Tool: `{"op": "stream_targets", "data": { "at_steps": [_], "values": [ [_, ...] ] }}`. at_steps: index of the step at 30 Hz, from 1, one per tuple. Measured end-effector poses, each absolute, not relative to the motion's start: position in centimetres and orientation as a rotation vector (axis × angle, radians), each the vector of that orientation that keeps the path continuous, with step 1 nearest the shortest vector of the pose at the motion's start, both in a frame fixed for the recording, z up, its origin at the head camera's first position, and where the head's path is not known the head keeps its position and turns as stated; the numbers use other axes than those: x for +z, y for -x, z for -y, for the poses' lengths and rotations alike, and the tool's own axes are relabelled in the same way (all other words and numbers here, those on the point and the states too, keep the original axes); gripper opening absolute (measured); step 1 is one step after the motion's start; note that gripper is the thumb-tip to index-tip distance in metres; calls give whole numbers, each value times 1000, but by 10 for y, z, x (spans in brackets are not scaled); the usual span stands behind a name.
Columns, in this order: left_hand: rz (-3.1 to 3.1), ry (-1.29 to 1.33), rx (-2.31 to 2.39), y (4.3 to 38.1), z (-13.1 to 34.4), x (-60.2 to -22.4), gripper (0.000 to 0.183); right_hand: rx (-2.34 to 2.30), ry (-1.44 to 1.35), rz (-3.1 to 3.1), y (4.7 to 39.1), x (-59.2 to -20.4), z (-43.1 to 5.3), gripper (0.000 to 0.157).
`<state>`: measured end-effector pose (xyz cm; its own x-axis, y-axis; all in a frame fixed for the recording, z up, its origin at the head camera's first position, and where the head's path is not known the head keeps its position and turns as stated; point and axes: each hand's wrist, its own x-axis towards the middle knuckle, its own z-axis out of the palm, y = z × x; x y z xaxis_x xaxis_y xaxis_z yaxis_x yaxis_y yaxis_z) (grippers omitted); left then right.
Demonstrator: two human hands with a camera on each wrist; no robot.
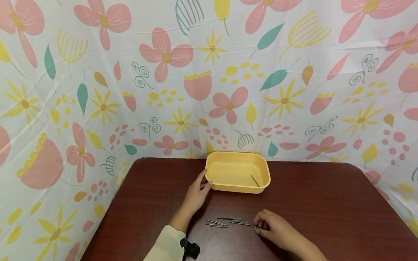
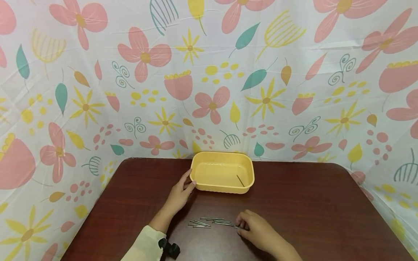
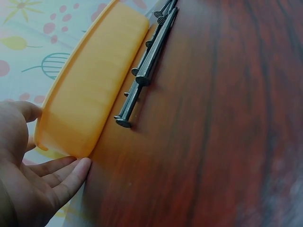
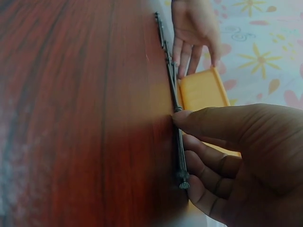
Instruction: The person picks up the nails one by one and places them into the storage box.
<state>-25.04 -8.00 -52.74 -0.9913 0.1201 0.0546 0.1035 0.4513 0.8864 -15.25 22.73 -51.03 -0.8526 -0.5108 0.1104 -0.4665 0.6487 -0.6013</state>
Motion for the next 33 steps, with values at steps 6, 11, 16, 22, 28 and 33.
{"op": "stream_targets", "data": {
  "at_steps": [6, 11, 16, 22, 28, 33],
  "values": [
    [-2658, -215, 1637, 250, 80, -527, 61, -985, 811, -2786, 154, -511, -228, 16],
    [-2660, -218, 1631, 250, 80, -527, 62, -967, 762, -2763, 156, -510, -228, 13],
    [-2654, -220, 1630, 249, 80, -525, 62, -967, 757, -2767, 157, -509, -228, 11],
    [-2655, -229, 1636, 249, 81, -526, 61, -962, 766, -2759, 159, -508, -228, 12],
    [-2653, -214, 1636, 249, 80, -526, 61, -944, 759, -2744, 162, -508, -228, 11],
    [-2649, -221, 1642, 250, 80, -526, 61, -951, 763, -2740, 164, -509, -228, 12]
  ]
}}
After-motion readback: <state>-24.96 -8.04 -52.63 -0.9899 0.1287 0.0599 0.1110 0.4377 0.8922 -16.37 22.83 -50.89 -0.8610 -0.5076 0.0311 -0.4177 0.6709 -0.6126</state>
